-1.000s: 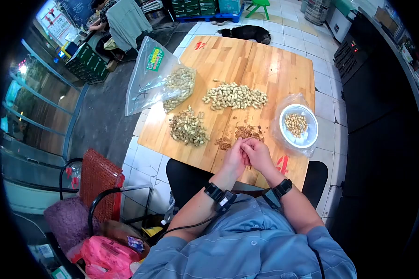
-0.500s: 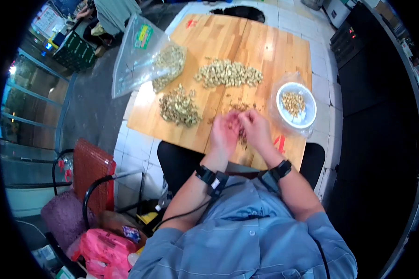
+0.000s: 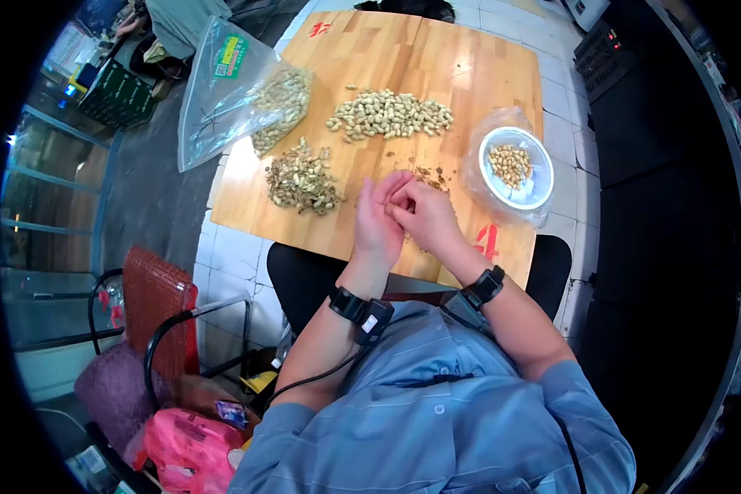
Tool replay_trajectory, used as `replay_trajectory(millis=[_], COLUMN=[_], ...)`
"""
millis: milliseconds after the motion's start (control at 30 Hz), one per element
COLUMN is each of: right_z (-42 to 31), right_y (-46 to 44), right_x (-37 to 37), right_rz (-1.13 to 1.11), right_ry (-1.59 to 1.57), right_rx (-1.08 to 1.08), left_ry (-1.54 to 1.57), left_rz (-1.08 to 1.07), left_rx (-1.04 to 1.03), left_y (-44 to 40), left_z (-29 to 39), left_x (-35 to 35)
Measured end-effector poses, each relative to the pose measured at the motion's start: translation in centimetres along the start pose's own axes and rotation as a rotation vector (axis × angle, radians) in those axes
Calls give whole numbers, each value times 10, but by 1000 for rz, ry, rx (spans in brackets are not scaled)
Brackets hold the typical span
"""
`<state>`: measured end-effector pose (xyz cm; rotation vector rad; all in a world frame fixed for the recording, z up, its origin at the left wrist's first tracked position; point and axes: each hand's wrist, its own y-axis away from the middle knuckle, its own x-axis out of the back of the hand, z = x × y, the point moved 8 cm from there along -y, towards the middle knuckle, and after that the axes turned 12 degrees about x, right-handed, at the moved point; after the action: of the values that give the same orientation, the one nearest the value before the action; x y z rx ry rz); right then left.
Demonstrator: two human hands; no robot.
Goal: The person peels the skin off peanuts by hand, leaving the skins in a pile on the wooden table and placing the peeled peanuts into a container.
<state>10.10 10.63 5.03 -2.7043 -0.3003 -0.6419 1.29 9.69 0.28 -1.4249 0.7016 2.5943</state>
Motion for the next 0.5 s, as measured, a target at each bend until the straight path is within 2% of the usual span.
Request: replay_trajectory(millis=[100, 500], right_z=[5, 5], right_y=[5, 13], right_x=[-1, 2], right_rz=[-35, -109], right_ry=[24, 86], right_rx=[-13, -14], left_ry=[-3, -160], left_rz=[59, 19], left_rx=[19, 66], left_y=[-2, -7], left_z=[-10, -30], left_x=[10, 6])
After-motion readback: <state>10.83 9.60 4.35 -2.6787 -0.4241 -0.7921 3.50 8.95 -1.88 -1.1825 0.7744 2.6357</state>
